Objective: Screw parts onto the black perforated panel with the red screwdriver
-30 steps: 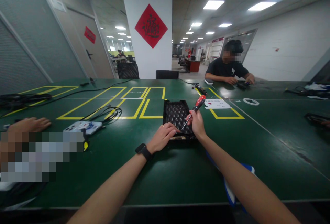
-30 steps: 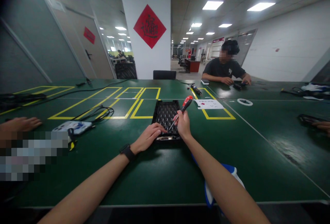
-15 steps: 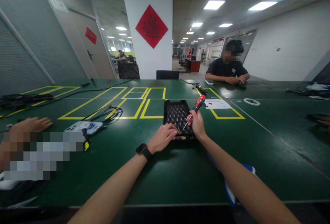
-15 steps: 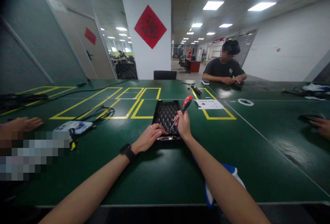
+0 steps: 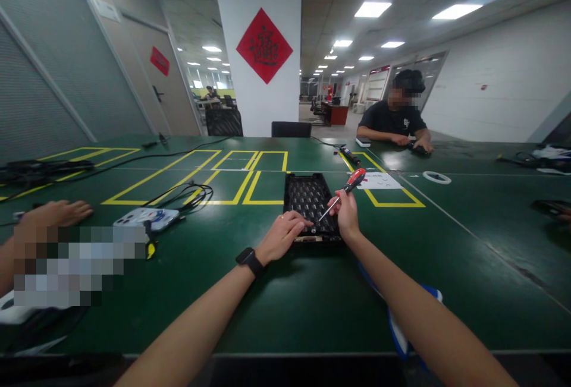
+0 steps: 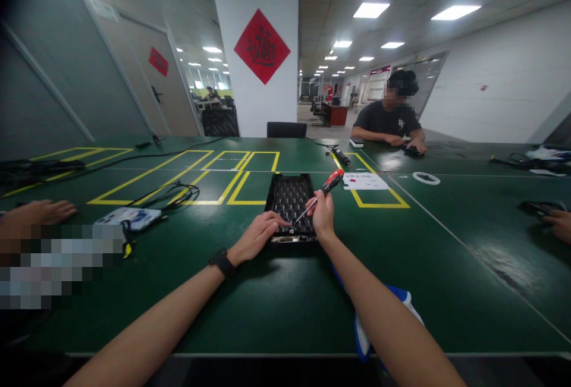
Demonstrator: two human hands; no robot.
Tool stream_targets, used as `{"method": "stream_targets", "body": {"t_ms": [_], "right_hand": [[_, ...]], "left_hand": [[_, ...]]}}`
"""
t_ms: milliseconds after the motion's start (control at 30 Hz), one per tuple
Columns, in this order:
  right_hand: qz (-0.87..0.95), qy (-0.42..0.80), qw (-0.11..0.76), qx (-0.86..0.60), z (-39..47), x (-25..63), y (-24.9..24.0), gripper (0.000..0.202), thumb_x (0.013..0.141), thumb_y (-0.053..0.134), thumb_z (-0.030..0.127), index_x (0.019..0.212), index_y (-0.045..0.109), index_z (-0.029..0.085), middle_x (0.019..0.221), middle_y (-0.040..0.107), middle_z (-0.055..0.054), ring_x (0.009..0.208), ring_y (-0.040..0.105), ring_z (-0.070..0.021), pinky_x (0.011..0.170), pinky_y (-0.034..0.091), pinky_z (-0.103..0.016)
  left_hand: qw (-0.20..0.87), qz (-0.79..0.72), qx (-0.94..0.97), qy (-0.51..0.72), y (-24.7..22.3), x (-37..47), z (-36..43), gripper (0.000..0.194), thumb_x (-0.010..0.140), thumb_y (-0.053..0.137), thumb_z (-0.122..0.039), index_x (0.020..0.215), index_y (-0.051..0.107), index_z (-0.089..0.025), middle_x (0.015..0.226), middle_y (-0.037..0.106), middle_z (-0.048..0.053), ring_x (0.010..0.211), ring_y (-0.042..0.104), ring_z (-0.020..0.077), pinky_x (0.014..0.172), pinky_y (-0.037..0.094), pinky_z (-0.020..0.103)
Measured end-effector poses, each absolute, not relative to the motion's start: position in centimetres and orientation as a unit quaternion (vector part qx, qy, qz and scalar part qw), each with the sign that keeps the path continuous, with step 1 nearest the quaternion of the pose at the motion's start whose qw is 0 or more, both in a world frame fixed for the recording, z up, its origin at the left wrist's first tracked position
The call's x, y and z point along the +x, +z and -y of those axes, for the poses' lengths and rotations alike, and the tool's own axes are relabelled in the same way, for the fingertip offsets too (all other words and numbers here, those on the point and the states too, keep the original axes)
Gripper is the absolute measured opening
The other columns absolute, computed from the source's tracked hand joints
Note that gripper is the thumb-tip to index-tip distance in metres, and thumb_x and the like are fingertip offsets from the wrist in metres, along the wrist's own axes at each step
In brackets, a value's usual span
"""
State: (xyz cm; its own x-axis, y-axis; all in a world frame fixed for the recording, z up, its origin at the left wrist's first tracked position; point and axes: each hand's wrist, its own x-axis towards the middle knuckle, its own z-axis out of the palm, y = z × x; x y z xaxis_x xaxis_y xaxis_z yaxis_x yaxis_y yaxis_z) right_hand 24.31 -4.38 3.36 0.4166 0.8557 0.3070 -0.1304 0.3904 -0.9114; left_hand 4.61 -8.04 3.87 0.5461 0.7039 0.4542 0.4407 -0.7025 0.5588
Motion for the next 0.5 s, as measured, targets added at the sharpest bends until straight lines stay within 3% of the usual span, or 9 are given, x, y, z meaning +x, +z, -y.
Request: {"method": "stream_targets", "body": {"t_ms": [167, 333, 500], "right_hand": [[0.346, 0.373, 0.728, -0.459, 3.0, 26.6, 2.9, 0.024, 0.082, 0.041, 0.044, 0.08, 0.041, 0.02, 0.059, 0.062, 0.001, 0.043, 0.055, -0.0118, 0.047, 0.044, -0.025], [0.298, 0.45, 0.704, -0.462, 2.4, 27.2, 2.2, 0.025, 0.082, 0.037, 0.044, 0.076, 0.038, 0.02, 0.059, 0.062, 0.0, 0.042, 0.056, -0.0123, 0.043, 0.042, -0.025], [0.341, 0.457, 0.704, -0.424, 2.8, 25.7, 2.1, 0.023, 0.081, 0.043, 0.042, 0.079, 0.04, 0.019, 0.064, 0.063, -0.002, 0.048, 0.059, -0.0141, 0.051, 0.048, -0.029]], "left_hand": [[0.18, -0.436, 0.761, 0.446, 2.5, 3.9, 5.9, 0.035, 0.087, 0.036, -0.034, 0.118, 0.052, -0.025, 0.112, 0.049, 0.006, 0.11, 0.043, 0.0188, 0.099, 0.03, 0.037], [0.265, -0.495, 0.727, 0.396, 0.2, 2.9, 3.6, 0.045, 0.079, 0.047, -0.022, 0.124, 0.046, -0.022, 0.108, 0.051, 0.008, 0.093, 0.051, 0.0176, 0.09, 0.039, 0.037], [0.23, -0.501, 0.739, 0.388, -0.1, 2.6, 3.2, 0.051, 0.075, 0.041, -0.011, 0.125, 0.045, -0.023, 0.101, 0.052, 0.007, 0.095, 0.05, 0.0185, 0.091, 0.038, 0.038]]}}
